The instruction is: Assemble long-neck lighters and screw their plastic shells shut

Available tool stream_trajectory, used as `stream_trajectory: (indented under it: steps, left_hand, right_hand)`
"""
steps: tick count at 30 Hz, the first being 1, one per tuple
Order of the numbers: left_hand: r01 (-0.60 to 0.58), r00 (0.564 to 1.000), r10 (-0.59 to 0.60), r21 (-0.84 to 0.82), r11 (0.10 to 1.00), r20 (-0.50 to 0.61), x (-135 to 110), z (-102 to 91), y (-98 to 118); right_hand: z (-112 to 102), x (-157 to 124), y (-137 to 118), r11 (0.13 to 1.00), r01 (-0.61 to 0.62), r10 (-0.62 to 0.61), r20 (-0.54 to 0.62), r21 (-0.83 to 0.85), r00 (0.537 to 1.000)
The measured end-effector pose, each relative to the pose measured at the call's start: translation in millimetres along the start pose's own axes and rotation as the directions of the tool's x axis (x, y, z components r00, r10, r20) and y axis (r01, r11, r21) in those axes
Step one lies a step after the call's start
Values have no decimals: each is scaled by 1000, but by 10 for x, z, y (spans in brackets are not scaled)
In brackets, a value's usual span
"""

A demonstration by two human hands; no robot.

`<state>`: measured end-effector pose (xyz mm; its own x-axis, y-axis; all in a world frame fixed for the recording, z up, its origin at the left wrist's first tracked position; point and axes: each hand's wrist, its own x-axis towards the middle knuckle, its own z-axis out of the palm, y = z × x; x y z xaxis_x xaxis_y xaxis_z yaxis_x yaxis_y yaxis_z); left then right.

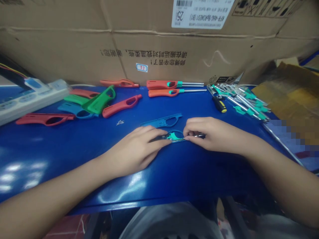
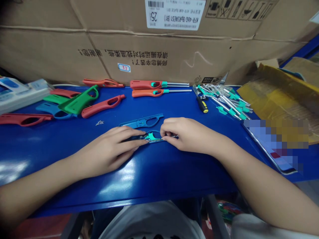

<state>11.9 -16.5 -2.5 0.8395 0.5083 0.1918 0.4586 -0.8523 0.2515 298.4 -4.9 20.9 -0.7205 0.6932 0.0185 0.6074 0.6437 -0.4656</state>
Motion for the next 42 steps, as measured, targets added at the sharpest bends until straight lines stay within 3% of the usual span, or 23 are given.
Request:
stream_trajectory:
  steps: [42]
  left_hand:
    - [-21,1000,21,41,999,12,13,39,15]
  right_hand:
    - [-6,6,-23,996,78,-77,-15,37,997]
